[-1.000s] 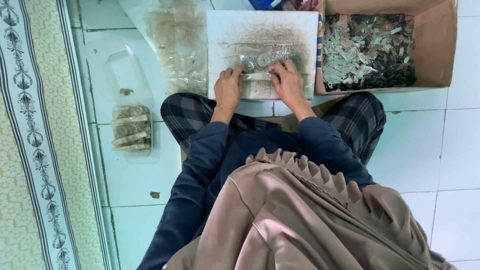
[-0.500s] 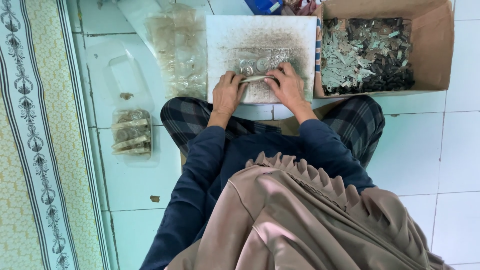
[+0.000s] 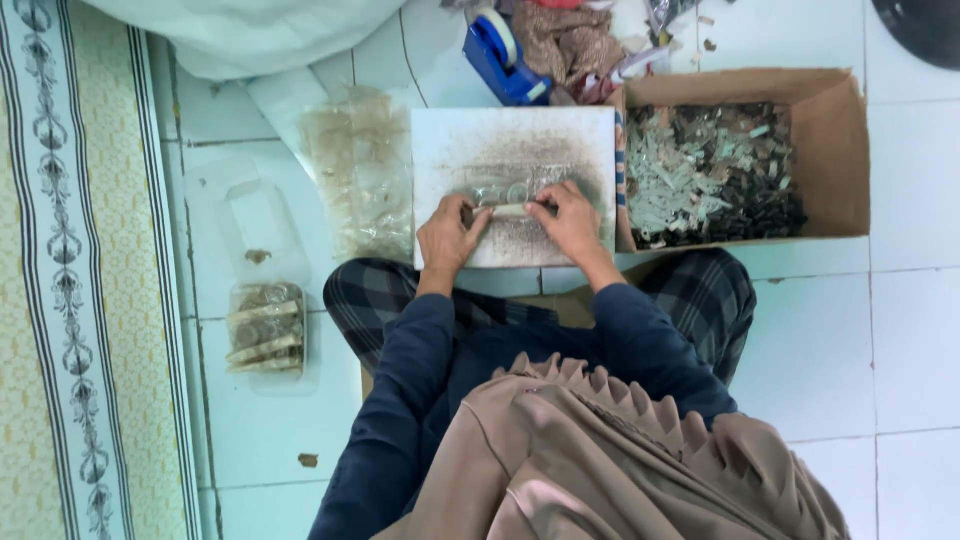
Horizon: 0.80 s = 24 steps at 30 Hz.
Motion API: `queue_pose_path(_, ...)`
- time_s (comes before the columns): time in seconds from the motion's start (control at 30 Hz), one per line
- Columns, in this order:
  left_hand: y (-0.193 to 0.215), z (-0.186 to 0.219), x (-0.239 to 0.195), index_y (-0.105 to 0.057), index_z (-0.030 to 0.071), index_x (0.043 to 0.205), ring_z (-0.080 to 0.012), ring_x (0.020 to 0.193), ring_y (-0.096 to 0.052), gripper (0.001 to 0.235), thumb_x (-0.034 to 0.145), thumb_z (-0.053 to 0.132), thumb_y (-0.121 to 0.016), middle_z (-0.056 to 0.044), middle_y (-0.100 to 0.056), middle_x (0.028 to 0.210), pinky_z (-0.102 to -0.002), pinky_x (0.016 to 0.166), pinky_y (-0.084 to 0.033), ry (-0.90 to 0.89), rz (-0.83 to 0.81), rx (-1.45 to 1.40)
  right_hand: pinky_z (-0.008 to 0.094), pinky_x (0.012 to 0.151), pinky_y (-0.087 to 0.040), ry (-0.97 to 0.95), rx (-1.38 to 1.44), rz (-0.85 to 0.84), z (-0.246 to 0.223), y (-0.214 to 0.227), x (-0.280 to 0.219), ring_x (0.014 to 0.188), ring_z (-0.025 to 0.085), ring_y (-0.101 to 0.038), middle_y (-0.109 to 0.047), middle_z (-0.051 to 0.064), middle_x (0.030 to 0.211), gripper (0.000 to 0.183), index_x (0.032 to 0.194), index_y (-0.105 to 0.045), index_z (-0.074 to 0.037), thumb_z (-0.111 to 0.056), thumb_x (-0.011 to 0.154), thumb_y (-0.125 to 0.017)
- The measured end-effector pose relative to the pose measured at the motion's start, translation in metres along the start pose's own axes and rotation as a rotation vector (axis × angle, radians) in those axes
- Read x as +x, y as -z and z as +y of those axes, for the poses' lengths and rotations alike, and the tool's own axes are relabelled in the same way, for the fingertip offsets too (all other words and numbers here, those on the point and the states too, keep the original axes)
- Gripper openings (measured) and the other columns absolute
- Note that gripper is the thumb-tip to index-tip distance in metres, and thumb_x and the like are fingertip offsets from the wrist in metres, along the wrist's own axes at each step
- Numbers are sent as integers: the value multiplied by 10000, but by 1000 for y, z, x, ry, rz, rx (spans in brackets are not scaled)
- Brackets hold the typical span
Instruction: The person sits on the floor and sorts small metal buttons from a cardboard box onto a white board. They wipe the board with a cloth, arrange the buttons, and place them into a small plastic bag. The person then seals the bag with tape and sets it aside before repeating the process with more buttons.
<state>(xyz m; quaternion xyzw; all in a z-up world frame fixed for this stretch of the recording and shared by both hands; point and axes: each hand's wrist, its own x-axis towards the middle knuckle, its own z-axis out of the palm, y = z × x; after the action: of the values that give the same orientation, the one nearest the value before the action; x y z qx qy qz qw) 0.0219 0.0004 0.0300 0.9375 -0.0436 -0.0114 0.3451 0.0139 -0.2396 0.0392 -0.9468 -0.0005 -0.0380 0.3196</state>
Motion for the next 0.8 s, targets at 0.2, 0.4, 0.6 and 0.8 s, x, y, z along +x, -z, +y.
queue_pose_path(0.2,-16,-8,2,-567,289,1050,-175,836,-672,386,891,622,-682,59,-535,899,-299,675,-581,-208,307,206,409,777,-562,-65,306,-29,13,-4,20,876,308,-706,-665,89,867,263,1053,-744,-174,-313,859,-853)
queue_pose_path(0.4,-22,-10,3,-572,298,1000,-148,810,-654,379,872,635,-690,72,-517,842,-275,636,-565,-205,340,231,352,659,-561,-99,295,129,35,10,108,733,235,-699,-669,65,841,113,1030,-780,-160,-240,950,-779)
queue_pose_path(0.6,-19,-4,6,-569,283,966,-158,768,-647,367,870,618,-684,59,-516,814,-275,639,-569,-218,364,261,419,859,-591,-188,75,-16,76,-12,204,1002,313,-704,-645,115,1076,203,1171,-746,-162,-259,996,-714)
queue_pose_path(0.8,-18,-5,7,-585,272,1009,-147,756,-649,376,895,624,-654,57,-528,811,-266,655,-565,-250,367,288,488,792,-603,-167,40,-245,117,-59,256,1024,399,-707,-630,211,1164,274,1263,-737,-157,-274,1027,-662)
